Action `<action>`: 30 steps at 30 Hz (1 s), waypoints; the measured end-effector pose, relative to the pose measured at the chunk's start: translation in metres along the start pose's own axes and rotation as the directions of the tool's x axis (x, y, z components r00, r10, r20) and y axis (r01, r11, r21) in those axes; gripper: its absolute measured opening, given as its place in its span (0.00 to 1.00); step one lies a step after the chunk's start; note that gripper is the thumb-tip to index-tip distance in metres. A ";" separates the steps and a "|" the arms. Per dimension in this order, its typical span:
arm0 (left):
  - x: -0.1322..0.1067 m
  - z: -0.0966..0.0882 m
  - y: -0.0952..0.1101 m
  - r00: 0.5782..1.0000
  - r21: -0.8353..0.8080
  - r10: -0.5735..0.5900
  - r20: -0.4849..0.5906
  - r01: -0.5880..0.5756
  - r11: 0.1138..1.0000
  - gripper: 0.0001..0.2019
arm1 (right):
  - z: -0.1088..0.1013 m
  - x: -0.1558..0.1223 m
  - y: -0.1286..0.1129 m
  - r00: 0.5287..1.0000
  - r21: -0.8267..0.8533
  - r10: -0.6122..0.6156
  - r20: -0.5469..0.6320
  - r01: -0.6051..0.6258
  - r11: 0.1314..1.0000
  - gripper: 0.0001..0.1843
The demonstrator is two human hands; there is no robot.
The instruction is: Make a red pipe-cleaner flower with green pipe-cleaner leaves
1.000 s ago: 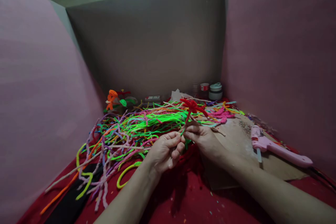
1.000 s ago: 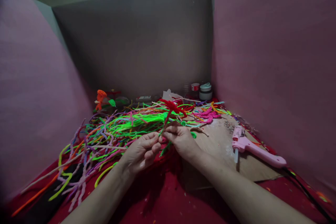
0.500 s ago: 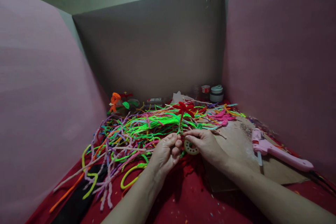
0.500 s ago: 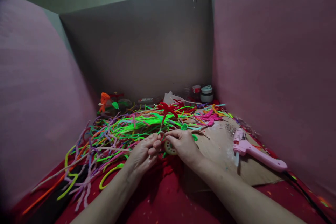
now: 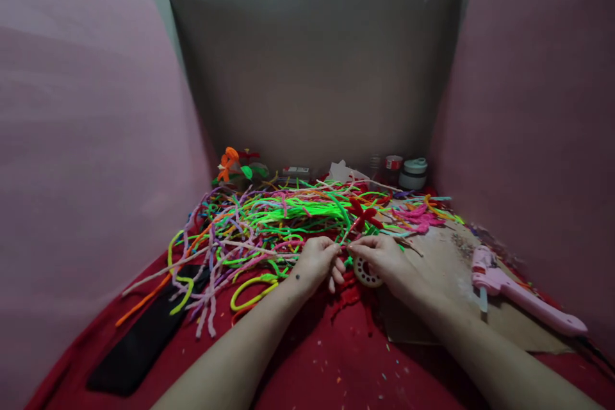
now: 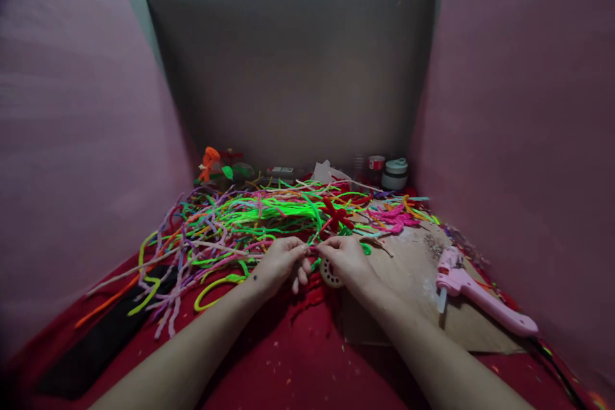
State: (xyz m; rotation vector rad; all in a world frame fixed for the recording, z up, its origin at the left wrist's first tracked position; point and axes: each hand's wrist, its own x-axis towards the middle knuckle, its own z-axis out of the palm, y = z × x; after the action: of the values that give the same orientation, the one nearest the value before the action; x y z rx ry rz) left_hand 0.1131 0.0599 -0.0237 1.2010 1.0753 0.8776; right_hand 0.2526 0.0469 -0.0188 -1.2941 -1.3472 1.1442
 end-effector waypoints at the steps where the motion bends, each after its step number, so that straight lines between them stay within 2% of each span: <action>1: -0.003 -0.001 0.004 0.999 0.028 0.028 -0.027 -0.028 0.999 0.04 | -0.001 -0.001 -0.001 1.000 -0.008 -0.002 -0.004 0.002 1.000 0.12; 3: -0.016 -0.007 0.014 0.984 0.108 0.142 -0.105 -0.131 0.986 0.03 | -0.002 -0.002 -0.004 1.000 -0.013 -0.010 -0.015 0.010 1.000 0.11; 4: -0.025 -0.012 0.020 0.928 0.284 0.339 -0.152 -0.288 0.914 0.03 | -0.002 -0.003 -0.005 1.000 -0.009 -0.014 -0.020 0.014 1.000 0.10; 5: -0.035 -0.019 0.025 0.847 0.476 0.508 -0.158 -0.386 0.790 0.03 | -0.002 -0.003 -0.006 1.000 -0.006 -0.015 -0.017 0.015 1.000 0.09; 6: -0.046 -0.028 0.030 0.785 0.622 0.606 -0.131 -0.411 0.667 0.03 | -0.003 -0.003 -0.007 1.000 -0.004 -0.011 -0.017 0.011 1.000 0.09; 7: -0.055 -0.039 0.034 0.753 0.720 0.649 -0.110 -0.390 0.574 0.04 | -0.003 -0.004 -0.007 1.000 -0.006 0.001 -0.018 -0.001 1.000 0.09; 9: -0.070 -0.065 0.037 0.780 0.849 0.619 -0.090 -0.265 0.457 0.05 | -0.003 -0.004 -0.007 0.999 -0.012 0.038 -0.018 -0.038 0.999 0.10; 12: -0.080 -0.103 0.031 0.921 0.952 0.373 -0.112 -0.008 0.306 0.07 | -0.003 -0.005 -0.006 0.997 -0.017 0.080 -0.018 -0.080 0.997 0.12; 14: -0.082 -0.118 0.022 0.967 0.974 0.235 -0.098 0.045 0.222 0.08 | -0.003 -0.005 -0.005 0.996 -0.018 0.084 0.000 -0.084 0.996 0.13; 16: -0.085 -0.121 0.013 0.979 0.979 0.198 -0.039 -0.002 0.202 0.08 | -0.003 -0.005 -0.005 0.997 -0.023 0.075 0.013 -0.075 0.997 0.13; 20: -0.092 -0.112 0.004 0.980 0.984 0.175 0.090 -0.114 0.134 0.07 | -0.004 -0.006 -0.004 0.999 -0.039 0.036 0.006 -0.036 0.999 0.13; 23: -0.098 -0.109 0.003 0.984 0.990 0.161 0.070 -0.088 0.106 0.13 | -0.004 -0.005 -0.004 1.000 -0.034 0.021 0.009 -0.021 0.999 0.13; 27: -0.108 -0.111 0.007 0.997 0.990 0.055 0.052 -0.059 0.128 0.24 | -0.005 -0.003 -0.002 1.000 -0.024 0.004 0.010 -0.004 1.000 0.13; 29: -0.116 -0.111 0.011 0.999 0.983 0.002 0.049 -0.049 0.179 0.27 | -0.005 -0.002 0.000 1.000 -0.007 -0.010 0.010 0.011 1.000 0.12; 30: -0.121 -0.110 0.012 0.999 0.974 0.016 0.051 -0.053 0.220 0.28 | -0.005 -0.001 0.001 1.000 0.001 -0.021 0.015 0.021 1.000 0.12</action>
State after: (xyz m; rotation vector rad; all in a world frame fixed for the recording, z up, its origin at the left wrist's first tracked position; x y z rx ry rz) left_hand -0.0256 -0.0215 0.0059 2.3028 1.6673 0.0335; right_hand 0.2581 0.0461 -0.0190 -1.2706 -1.3682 1.1414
